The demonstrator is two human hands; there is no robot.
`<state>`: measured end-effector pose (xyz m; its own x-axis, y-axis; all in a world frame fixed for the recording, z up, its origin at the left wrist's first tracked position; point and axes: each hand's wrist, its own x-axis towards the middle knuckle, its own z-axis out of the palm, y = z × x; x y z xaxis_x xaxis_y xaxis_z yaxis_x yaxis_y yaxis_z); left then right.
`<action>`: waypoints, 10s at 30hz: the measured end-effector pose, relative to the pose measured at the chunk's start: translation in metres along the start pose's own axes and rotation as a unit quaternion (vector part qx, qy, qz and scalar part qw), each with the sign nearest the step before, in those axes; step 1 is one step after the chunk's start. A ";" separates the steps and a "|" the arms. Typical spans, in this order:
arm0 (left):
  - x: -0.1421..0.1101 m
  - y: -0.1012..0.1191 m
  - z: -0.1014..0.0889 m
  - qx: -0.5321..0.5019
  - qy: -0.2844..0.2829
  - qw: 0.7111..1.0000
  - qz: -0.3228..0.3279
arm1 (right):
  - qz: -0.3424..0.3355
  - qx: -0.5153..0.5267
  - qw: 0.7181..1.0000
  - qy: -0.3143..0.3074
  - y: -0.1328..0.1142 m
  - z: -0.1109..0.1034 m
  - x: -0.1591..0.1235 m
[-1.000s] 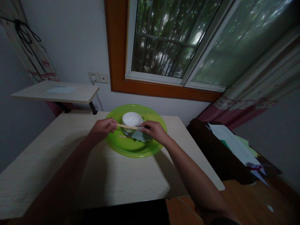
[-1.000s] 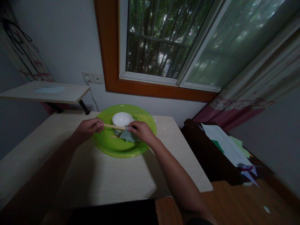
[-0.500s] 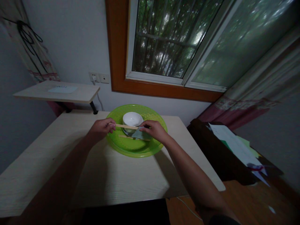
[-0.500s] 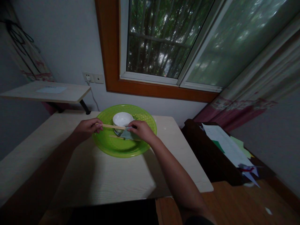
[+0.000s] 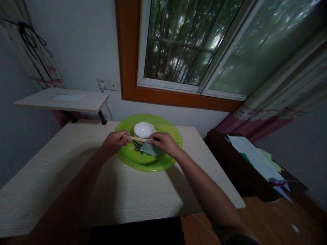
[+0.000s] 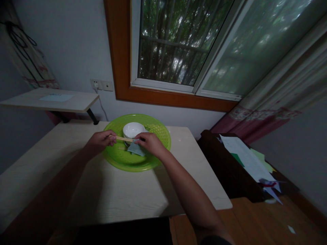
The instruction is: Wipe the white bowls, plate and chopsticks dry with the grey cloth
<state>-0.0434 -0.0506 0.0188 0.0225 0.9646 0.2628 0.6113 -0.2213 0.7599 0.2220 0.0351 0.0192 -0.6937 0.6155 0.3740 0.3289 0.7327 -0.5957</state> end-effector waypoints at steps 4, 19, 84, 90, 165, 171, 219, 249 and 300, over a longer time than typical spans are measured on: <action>-0.003 -0.007 -0.014 -0.007 0.025 1.000 -0.007 | 0.024 0.001 1.000 0.003 0.015 -0.019 -0.012; 0.001 -0.004 -0.024 -0.013 -0.046 0.999 -0.010 | 0.120 0.034 0.972 0.197 0.039 -0.041 -0.019; 0.014 0.023 0.045 0.060 -0.129 0.988 0.063 | 0.201 0.532 0.781 0.257 -0.005 0.016 0.010; 0.014 0.023 0.041 0.050 -0.139 0.987 0.067 | 0.193 0.529 0.781 0.270 -0.002 0.007 0.012; -0.003 -0.007 0.023 0.297 -0.012 0.938 0.181 | -0.055 -0.003 0.996 0.075 -0.012 -0.015 -0.012; -0.003 -0.010 0.017 0.296 -0.022 0.939 0.175 | -0.047 -0.112 0.992 -0.016 0.000 -0.036 -0.013; -0.004 0.005 0.034 0.249 -0.076 0.949 0.178 | -0.056 -0.084 0.994 -0.050 -0.006 0.006 -0.008; -0.003 -0.006 -0.010 0.188 -0.124 0.966 0.129 | 0.011 -0.036 0.998 -0.056 0.007 -0.021 -0.022; 0.008 0.011 0.025 0.264 -0.122 0.946 0.143 | 0.002 -0.030 0.997 -0.064 0.003 0.002 -0.013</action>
<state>-0.0170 -0.0417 0.0141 0.3902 0.8945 0.2182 0.8609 -0.4385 0.2580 0.2306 0.0290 0.0106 -0.7675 0.5788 0.2756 0.3664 0.7488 -0.5522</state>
